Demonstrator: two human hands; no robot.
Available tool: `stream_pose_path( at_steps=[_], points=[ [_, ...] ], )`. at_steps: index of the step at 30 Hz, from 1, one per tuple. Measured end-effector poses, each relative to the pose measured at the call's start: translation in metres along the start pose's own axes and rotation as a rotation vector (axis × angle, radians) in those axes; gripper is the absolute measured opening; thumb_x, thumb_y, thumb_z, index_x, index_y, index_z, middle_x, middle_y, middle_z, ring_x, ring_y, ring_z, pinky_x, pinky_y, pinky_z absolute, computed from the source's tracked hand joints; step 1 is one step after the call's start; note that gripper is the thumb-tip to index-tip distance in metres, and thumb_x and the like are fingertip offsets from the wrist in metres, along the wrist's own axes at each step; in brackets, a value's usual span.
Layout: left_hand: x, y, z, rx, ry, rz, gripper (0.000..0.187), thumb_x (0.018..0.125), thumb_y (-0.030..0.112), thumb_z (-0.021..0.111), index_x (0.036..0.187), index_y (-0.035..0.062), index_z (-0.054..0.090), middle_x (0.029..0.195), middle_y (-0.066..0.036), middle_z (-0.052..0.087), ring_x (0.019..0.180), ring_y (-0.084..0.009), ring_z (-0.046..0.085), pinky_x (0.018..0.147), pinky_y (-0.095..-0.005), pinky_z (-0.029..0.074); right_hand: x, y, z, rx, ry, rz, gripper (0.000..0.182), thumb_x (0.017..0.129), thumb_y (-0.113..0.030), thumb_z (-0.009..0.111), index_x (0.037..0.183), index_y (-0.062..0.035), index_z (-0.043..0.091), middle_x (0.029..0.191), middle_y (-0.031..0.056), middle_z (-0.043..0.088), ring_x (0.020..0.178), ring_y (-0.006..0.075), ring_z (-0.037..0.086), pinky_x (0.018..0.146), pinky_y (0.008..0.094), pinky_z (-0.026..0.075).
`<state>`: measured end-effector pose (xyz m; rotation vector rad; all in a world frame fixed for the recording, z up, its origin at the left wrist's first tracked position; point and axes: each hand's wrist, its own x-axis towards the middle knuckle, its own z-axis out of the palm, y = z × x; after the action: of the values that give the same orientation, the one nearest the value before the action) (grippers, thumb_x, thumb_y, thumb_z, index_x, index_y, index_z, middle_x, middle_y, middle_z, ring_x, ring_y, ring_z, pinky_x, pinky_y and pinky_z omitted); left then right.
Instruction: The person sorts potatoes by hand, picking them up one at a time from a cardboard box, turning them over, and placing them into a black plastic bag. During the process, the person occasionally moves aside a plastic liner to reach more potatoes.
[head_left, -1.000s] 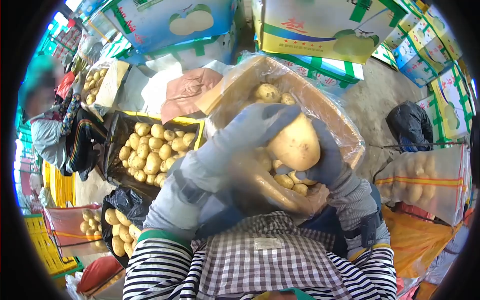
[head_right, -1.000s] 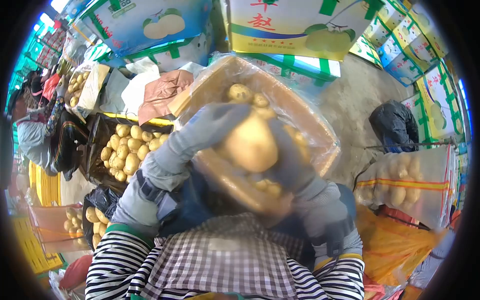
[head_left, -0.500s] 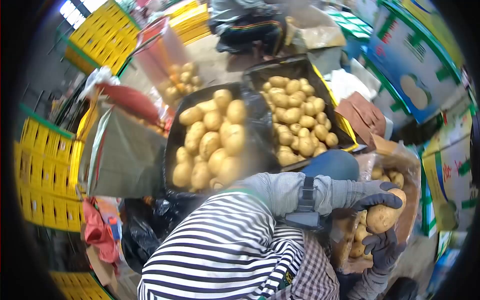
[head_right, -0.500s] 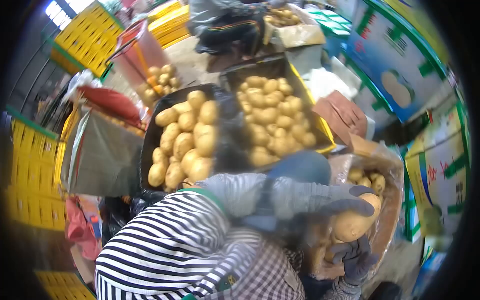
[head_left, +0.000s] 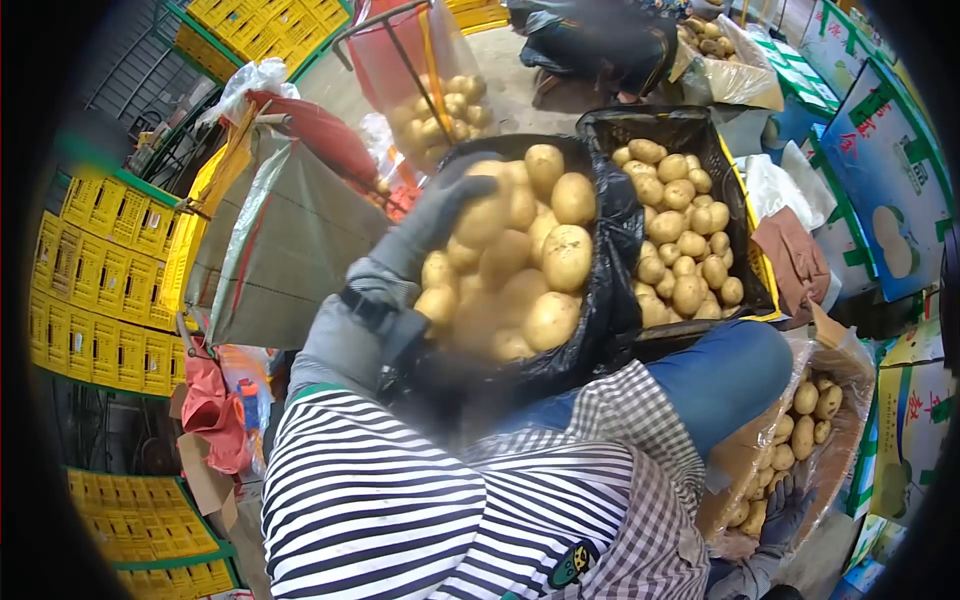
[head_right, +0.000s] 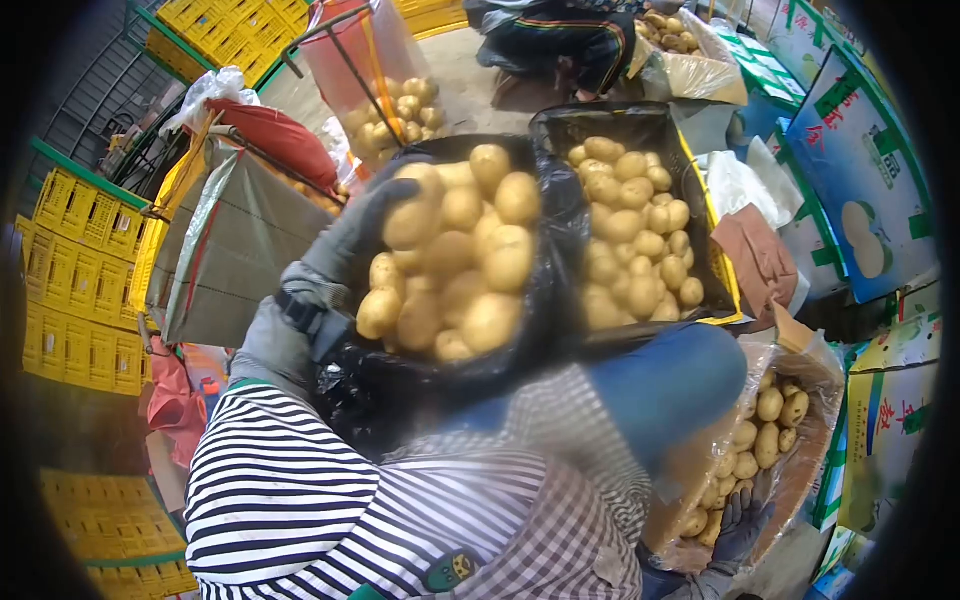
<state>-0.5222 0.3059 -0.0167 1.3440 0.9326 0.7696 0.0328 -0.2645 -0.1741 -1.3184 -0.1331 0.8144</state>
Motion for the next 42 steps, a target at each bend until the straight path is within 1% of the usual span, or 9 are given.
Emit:
stream_pose_path(
  at_steps=[6,10,15,25,30,33,36,40,42],
  points=[
    [-0.063,-0.105,-0.061,1.332,-0.149,0.2,0.072,0.086,0.048,0.064,0.146,0.0137,0.041,0.146,-0.023,0.041,0.136,-0.0374,0.039,0.115,-0.0443,0.03,0.018,0.017,-0.013,-0.024,0.057,0.215,0.056,0.1,-0.047,0.048,0.14,-0.0068,0.044,0.129,0.0103,0.056,0.115,0.024,0.057,0.089,0.0296,0.052],
    [-0.064,-0.138,-0.048,1.402,-0.091,-0.019,0.069,0.094,0.057,0.046,0.147,0.0149,0.038,0.152,-0.021,0.032,0.141,-0.0365,0.03,0.115,-0.0471,0.027,0.022,0.028,-0.017,-0.1,0.018,0.341,0.065,0.097,-0.055,0.05,0.139,-0.006,0.045,0.124,0.0104,0.056,0.106,0.0229,0.057,0.085,0.0309,0.047],
    [-0.039,-0.128,-0.025,1.398,0.43,0.307,0.058,0.094,0.042,0.053,0.134,0.001,0.047,0.129,-0.021,0.055,0.125,-0.0376,0.047,0.098,-0.0467,0.041,0.016,0.03,-0.033,-0.212,0.044,0.355,0.067,0.095,-0.057,0.051,0.138,-0.0053,0.046,0.12,0.0113,0.057,0.097,0.0213,0.058,0.081,0.0303,0.047],
    [-0.053,-0.162,-0.035,1.183,0.509,0.495,0.039,0.091,0.023,0.058,0.123,0.0007,0.057,0.118,-0.021,0.06,0.111,-0.0379,0.055,0.096,-0.0447,0.043,0.032,0.023,0.008,-0.479,-0.016,0.288,0.062,0.099,-0.047,0.05,0.149,-0.0127,0.036,0.137,0.0143,0.05,0.107,0.0244,0.058,0.086,0.0333,0.049],
    [-0.026,-0.137,-0.012,1.796,0.441,0.435,0.049,0.093,0.038,0.051,0.124,0.0008,0.055,0.111,-0.02,0.062,0.104,-0.0378,0.057,0.092,-0.0472,0.042,0.028,0.015,0.03,-0.722,-0.076,0.115,0.039,0.096,-0.036,0.057,0.125,-0.0101,0.058,0.111,0.0016,0.061,0.091,0.0128,0.058,0.074,0.0292,0.048],
    [0.056,-0.112,0.072,1.386,0.461,0.776,0.044,0.094,0.036,0.058,0.12,-0.0002,0.06,0.108,-0.021,0.065,0.098,-0.037,0.063,0.087,-0.0469,0.047,0.007,-0.012,0.048,-1.125,-0.049,0.041,0.044,0.093,-0.045,0.056,0.098,-0.0012,0.061,0.086,0.0188,0.062,0.086,0.0308,0.06,0.077,0.0409,0.045],
    [0.08,-0.039,0.255,0.74,0.137,0.679,0.042,0.093,0.027,0.064,0.125,-0.0007,0.06,0.113,-0.022,0.066,0.102,-0.0354,0.064,0.091,-0.0388,0.05,0.008,0.012,-0.006,-1.656,-0.262,-0.826,0.037,0.087,-0.009,0.048,0.122,-0.0125,0.059,0.101,0.0154,0.056,0.088,0.0329,0.061,0.072,0.0401,0.052],
    [0.048,-0.006,0.491,0.266,-0.342,0.827,0.036,0.094,0.021,0.063,0.124,0.001,0.062,0.113,-0.018,0.069,0.104,-0.0245,0.066,0.092,-0.0336,0.049,-0.026,-0.041,0.037,-1.102,0.111,0.115,0.033,0.089,-0.026,0.06,0.119,-0.0117,0.064,0.1,0.0162,0.067,0.093,0.0293,0.066,0.079,0.0381,0.053],
    [0.014,-0.011,0.579,0.25,-0.474,0.706,0.033,0.096,0.015,0.061,0.124,-0.0018,0.061,0.112,-0.008,0.069,0.086,-0.01,0.065,0.079,-0.0224,0.051,-0.027,-0.036,0.019,-0.923,0.244,0.156,0.035,0.087,-0.025,0.063,0.119,-0.0113,0.064,0.093,0.0133,0.068,0.087,0.025,0.067,0.074,0.0365,0.053]
  ],
)
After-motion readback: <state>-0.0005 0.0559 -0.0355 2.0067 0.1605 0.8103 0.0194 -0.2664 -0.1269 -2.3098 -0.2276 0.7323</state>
